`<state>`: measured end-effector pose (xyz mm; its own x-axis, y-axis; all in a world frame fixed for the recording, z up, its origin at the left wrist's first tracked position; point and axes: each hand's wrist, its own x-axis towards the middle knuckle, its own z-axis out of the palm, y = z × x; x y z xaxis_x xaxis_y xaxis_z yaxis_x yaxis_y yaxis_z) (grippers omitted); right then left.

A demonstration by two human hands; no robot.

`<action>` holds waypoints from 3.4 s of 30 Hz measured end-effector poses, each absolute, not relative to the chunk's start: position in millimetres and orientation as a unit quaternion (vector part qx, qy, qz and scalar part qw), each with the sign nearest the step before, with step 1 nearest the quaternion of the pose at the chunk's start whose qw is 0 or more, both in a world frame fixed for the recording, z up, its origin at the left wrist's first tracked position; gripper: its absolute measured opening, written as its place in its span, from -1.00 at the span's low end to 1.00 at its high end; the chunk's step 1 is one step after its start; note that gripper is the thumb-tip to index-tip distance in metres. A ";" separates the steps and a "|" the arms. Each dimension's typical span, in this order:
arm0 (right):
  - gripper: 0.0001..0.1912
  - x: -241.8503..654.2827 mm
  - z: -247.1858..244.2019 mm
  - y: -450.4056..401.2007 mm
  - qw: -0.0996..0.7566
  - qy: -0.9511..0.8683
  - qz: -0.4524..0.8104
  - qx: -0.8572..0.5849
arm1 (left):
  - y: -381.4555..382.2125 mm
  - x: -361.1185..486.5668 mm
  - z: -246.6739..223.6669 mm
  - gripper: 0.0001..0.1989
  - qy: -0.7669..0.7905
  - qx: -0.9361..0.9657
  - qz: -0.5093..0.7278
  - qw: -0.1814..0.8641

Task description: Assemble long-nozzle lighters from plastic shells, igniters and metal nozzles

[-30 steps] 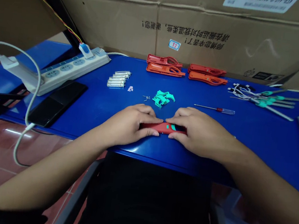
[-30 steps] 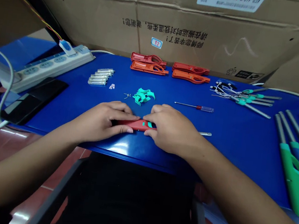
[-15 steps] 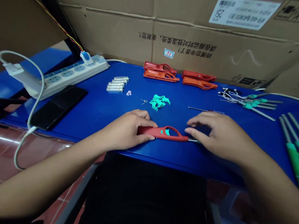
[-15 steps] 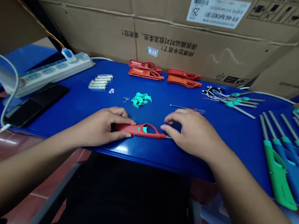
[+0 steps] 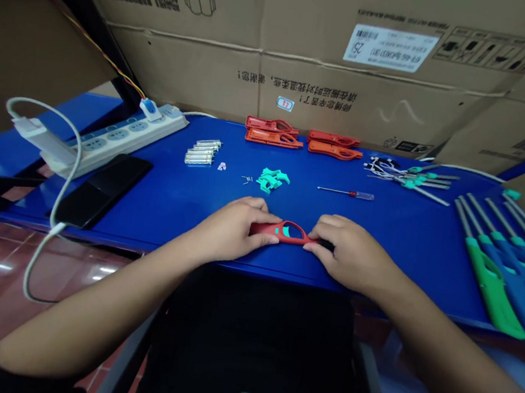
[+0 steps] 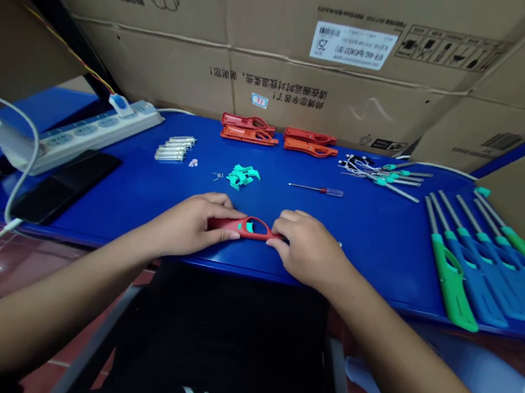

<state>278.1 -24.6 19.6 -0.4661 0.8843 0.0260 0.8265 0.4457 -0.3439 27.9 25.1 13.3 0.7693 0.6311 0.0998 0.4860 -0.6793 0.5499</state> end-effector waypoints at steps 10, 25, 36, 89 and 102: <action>-0.75 280.0 14.0 -30.5 0.088 -0.858 0.098 -0.497 | 13.0 31.6 -1.0 -0.60 0.312 0.922 0.161 0.162; -0.51 280.9 9.0 -45.0 0.167 -0.852 0.128 -0.480 | 11.4 33.1 4.2 -0.61 0.286 0.929 0.152 0.177; -0.64 258.9 9.8 -0.6 0.190 -0.856 0.228 -0.425 | 15.0 36.4 1.7 -0.69 0.332 0.906 0.169 0.202; -0.86 286.8 0.5 -44.6 0.189 -0.862 0.089 -0.462 | 5.2 34.8 -5.1 -0.83 0.258 0.921 0.238 0.169; -0.81 274.9 -3.8 -38.1 0.186 -0.872 0.086 -0.444 | 6.9 32.4 -0.5 -0.84 0.259 0.912 0.215 0.233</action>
<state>274.9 -38.1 -3.8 -0.5372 0.8061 0.2484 0.7416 0.5917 -0.3162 32.4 6.9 -0.5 0.7735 0.5721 0.2726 0.3714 -0.7578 0.5365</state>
